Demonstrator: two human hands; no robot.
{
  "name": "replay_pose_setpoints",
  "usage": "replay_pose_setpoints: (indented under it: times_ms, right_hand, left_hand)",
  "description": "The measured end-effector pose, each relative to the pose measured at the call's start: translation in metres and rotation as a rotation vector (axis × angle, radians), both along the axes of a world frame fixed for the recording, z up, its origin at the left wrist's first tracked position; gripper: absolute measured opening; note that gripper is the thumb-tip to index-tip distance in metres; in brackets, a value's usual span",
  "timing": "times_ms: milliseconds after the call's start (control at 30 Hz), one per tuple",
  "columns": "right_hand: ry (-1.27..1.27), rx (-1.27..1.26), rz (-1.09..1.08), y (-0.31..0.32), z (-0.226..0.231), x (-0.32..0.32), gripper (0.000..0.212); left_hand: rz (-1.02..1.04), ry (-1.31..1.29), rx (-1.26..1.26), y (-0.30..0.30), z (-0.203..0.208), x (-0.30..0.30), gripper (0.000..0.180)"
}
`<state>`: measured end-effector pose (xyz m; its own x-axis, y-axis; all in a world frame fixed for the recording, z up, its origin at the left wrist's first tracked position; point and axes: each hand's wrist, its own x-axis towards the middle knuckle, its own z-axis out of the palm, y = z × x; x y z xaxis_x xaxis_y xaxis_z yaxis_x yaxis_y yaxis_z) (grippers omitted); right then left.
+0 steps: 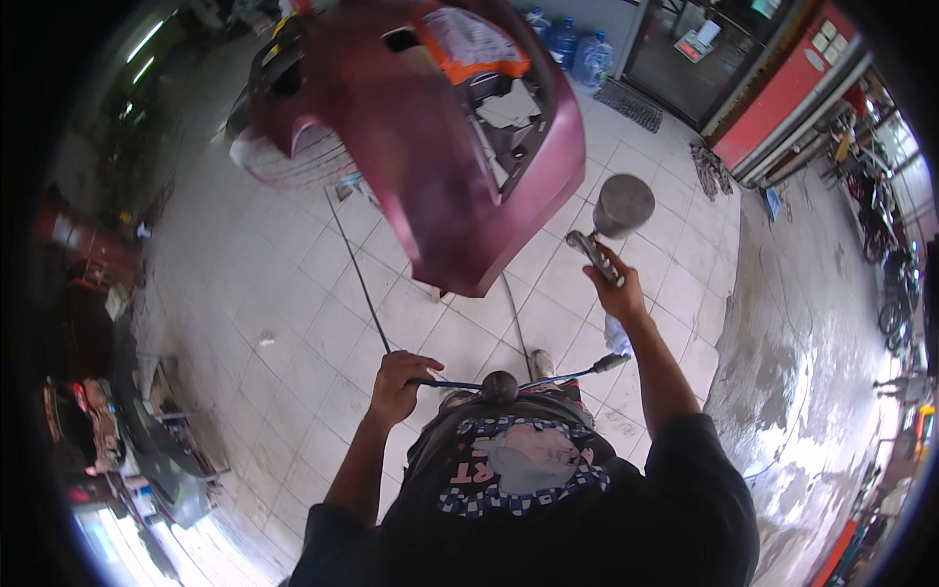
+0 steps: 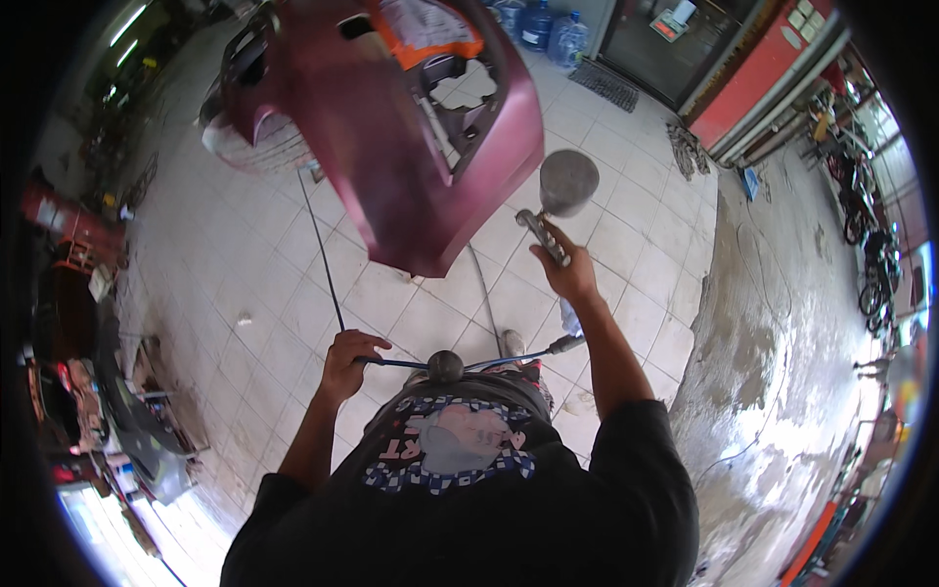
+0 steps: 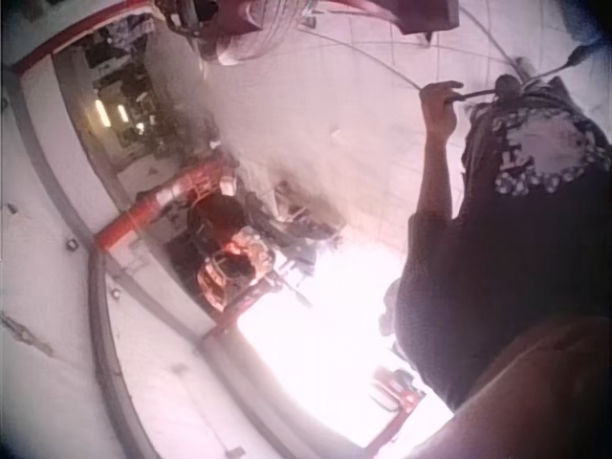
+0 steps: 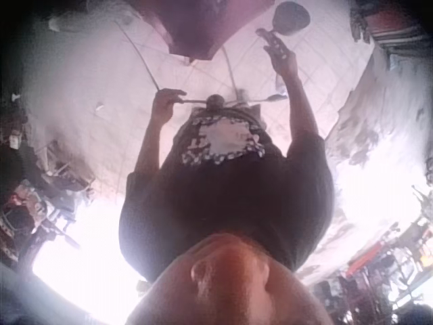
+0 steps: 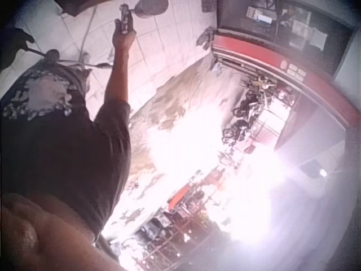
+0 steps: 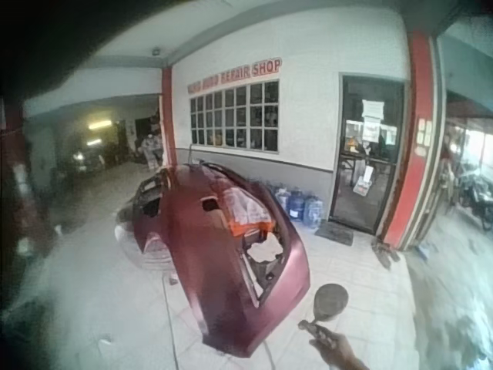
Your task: The person uses a spray gun to apply maroon paint to a car bumper mounted on a stand. They move around the bumper, spraying different sections and occasionally wiping the surface with a cloth.
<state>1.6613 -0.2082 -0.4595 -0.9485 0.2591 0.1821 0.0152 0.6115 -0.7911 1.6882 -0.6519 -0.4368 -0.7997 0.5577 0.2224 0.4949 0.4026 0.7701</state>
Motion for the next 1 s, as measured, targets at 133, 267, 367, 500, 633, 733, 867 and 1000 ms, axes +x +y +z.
replay_pose_setpoints:
  times_ms: [133,267,367,500,633,733,867,1000]
  right_hand:
    - [-0.123,-0.013,0.062,-0.054,0.006,0.036,0.054]
    - [-0.211,-0.054,0.143,-0.107,0.0,0.057,0.054]
    - [-0.275,-0.09,0.168,-0.134,-0.014,0.065,0.05]
    - [-0.298,-0.195,0.185,-0.147,-0.015,0.06,0.045]
    - [-0.208,-0.255,0.096,-0.114,-0.02,0.034,0.038]
    - [-0.203,-0.307,0.005,-0.078,0.006,0.01,0.038]
    - [-0.19,-0.227,-0.049,-0.018,0.031,-0.019,0.035]
    - [-0.152,-0.214,-0.157,0.036,0.041,-0.052,0.023]
  left_hand:
    - [-0.02,0.032,0.049,-0.019,-0.007,0.003,0.019]
    - [-0.024,0.016,0.049,-0.044,-0.016,0.009,0.02]
    - [-0.03,-0.012,0.03,-0.06,-0.022,0.009,0.02]
    - [-0.022,-0.026,0.06,-0.075,-0.021,0.009,0.021]
    - [-0.017,-0.009,0.105,-0.074,-0.021,0.007,0.022]
    - [0.011,0.016,0.131,-0.062,-0.016,0.004,0.022]
    - [0.04,0.051,0.149,-0.039,-0.01,-0.003,0.023]
    - [0.076,0.055,0.137,-0.012,0.003,-0.008,0.02]
